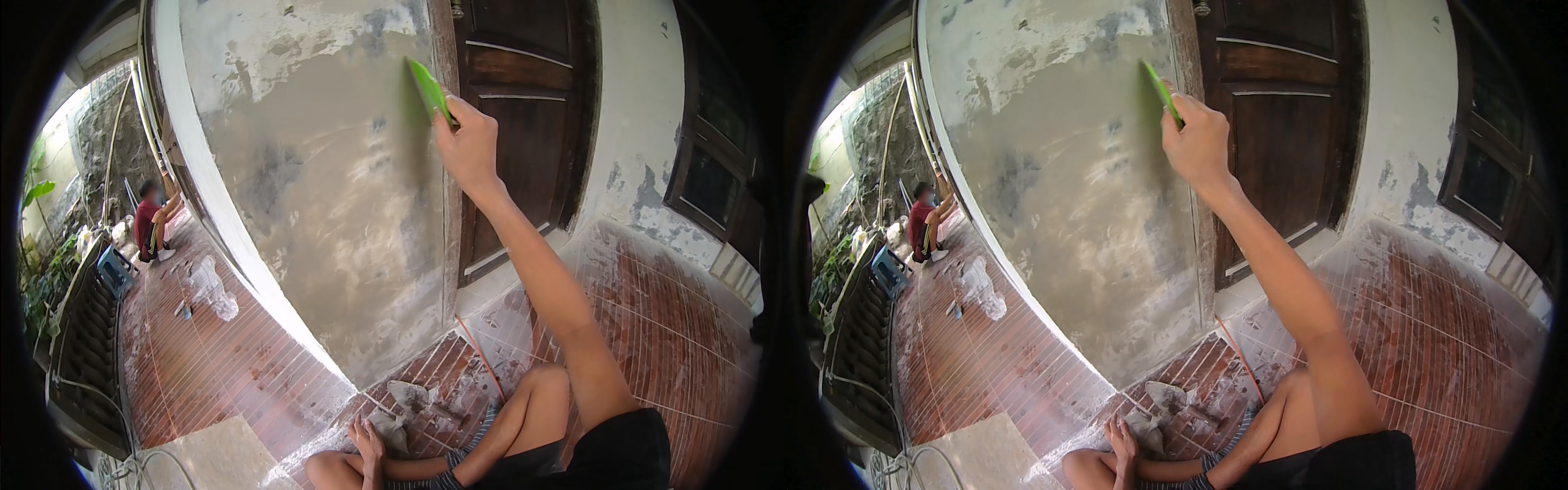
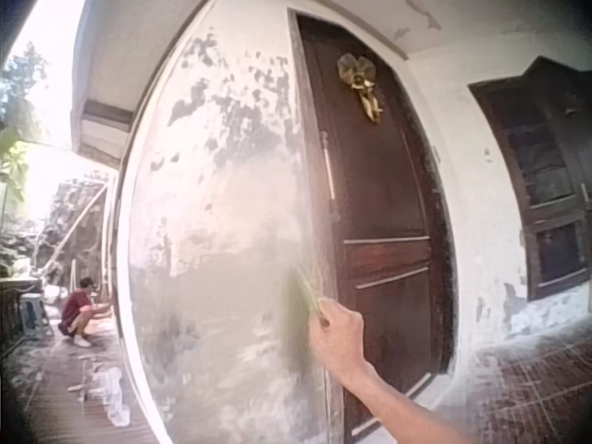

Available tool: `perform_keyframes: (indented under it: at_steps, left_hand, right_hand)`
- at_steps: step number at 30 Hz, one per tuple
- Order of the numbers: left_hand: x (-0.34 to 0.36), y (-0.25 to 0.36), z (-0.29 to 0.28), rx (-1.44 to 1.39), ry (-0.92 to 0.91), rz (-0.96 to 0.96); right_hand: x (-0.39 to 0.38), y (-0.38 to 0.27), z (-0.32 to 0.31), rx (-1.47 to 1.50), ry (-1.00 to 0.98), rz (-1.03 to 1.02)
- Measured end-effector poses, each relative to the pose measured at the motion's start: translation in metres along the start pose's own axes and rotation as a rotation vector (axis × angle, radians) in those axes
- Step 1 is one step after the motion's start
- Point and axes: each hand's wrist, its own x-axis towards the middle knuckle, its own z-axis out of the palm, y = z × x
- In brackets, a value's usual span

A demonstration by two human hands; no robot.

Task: The person sits on a tiled floor and applies plaster to a wall using a green plastic float and a metal trowel. They repeatedly scoop plaster from a pile on the floor and spread it across the wall surface, smoothing it with the float.

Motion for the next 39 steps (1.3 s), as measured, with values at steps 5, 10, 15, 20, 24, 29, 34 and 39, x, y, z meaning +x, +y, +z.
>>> perform_keyframes:
  at_steps: [5, 10, 15, 20, 24, 29, 34, 39]
  left_hand:
    - [-0.001, -0.002, -0.004, 0.177, 0.015, 0.056]
    - [-0.001, 0.006, -0.003, 0.010, 0.003, 0.013]
    - [-0.001, 0.015, -0.006, 0.046, -0.028, 0.027]
    - [-0.002, 0.012, -0.009, 0.028, -0.002, 0.012]
    - [-0.001, 0.011, -0.007, 0.071, -0.012, -0.003]
    - [0.001, 0.015, -0.004, 0.095, 0.021, 0.072]
    - [-0.001, 0.009, -0.005, -0.012, 0.004, -0.007]
    - [-0.002, 0.005, -0.003, -0.024, 0.018, 0.006]
  right_hand:
    - [0.008, 0.009, -0.009, 0.051, 0.059, 0.043]
    - [0.010, 0.020, -0.007, -0.004, 0.026, 0.146]
    - [-0.004, 0.003, 0.001, 0.074, -0.137, 0.033]
    - [0.027, 0.011, -0.012, 0.109, 0.152, -0.055]
    - [0.023, 0.009, -0.007, -0.097, 0.060, 0.068]
    - [-0.020, -0.028, 0.016, 0.007, -0.100, -0.052]
    - [-0.006, -0.017, -0.003, 0.021, -0.071, -0.023]
    - [0.008, 0.010, -0.006, -0.235, 0.041, 0.087]
